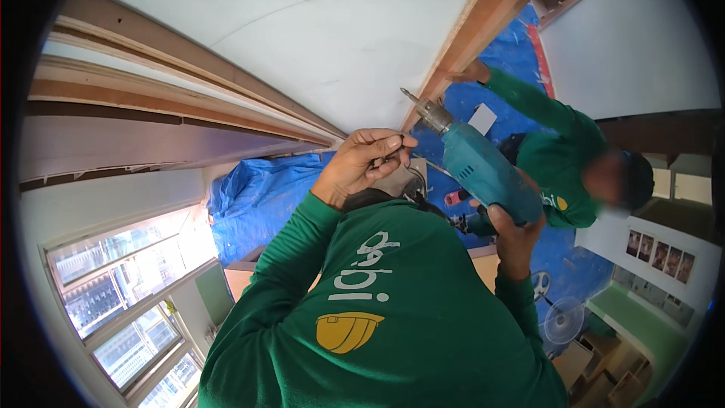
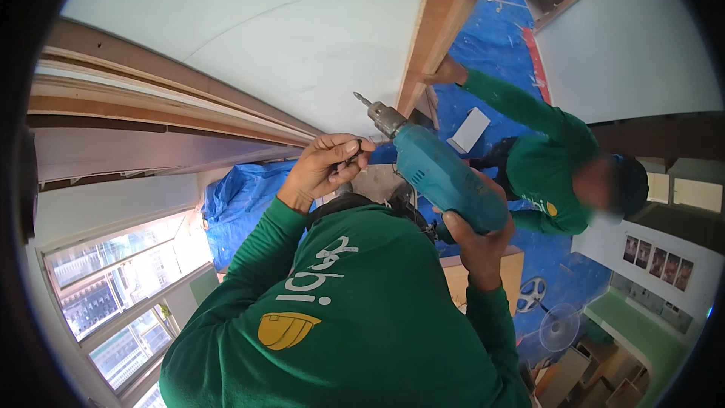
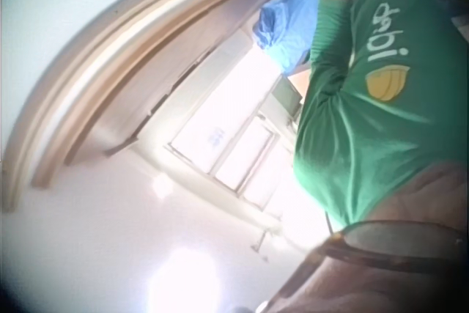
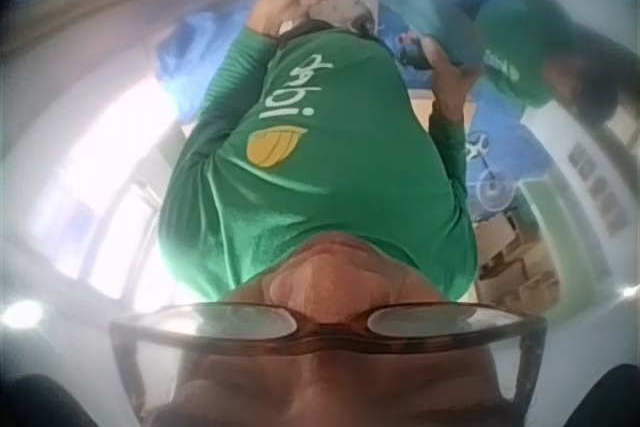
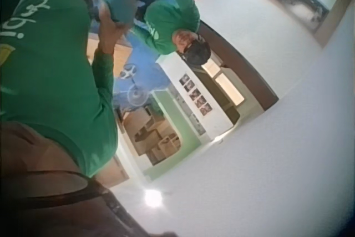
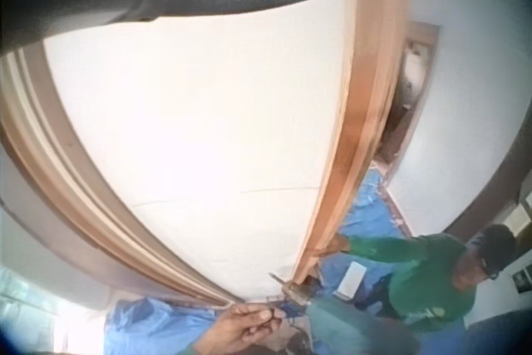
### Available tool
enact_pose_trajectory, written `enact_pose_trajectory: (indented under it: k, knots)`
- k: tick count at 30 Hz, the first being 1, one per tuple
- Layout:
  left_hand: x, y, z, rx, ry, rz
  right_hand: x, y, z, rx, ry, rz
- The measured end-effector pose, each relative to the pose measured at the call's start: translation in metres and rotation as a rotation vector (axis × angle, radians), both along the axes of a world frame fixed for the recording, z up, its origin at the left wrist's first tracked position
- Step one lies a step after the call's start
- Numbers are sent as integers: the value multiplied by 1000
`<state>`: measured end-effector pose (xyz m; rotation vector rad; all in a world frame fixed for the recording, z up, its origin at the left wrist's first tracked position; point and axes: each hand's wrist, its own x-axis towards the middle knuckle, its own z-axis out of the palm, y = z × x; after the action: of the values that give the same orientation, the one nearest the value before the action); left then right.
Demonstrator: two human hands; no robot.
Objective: The person uses a corded drill to secure wooden trim pieces to a wall. They position the trim, insert screws, and drive them in with the drill while a coworker assists by holding the wood in place.
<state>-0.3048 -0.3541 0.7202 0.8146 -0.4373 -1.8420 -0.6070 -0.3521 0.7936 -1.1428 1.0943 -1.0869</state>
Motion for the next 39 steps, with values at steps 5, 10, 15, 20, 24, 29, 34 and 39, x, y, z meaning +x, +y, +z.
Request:
enact_pose_trajectory:
  k: [5, 10, 15, 20, 24, 29, 34, 39]
  knots:
    - [-6, -4, -4, -124, 111, -44, -11, -3, -13, -119, 82, -7]
    - [1, -23, 0, -203, 133, -52, -4, -5, 3, -92, 25, -58]
    - [-3, -37, 44, -20, 31, 86, -9, -7, 1, -119, -20, -50]
    - [-3, -50, 32, -76, 206, 42, -12, -7, 0, -135, -111, -43]
    - [-10, -53, 40, -118, 220, 82, -12, -2, -1, -145, -168, -76]
    - [-15, -70, 65, -131, 249, 109, -20, -4, 9, -156, -127, -113]
    - [-13, -72, 58, -120, 264, 223, -14, -1, 8, -168, -175, -183]
    - [-14, -76, 73, -61, 330, 233, -19, -3, 5, -130, -156, -143]
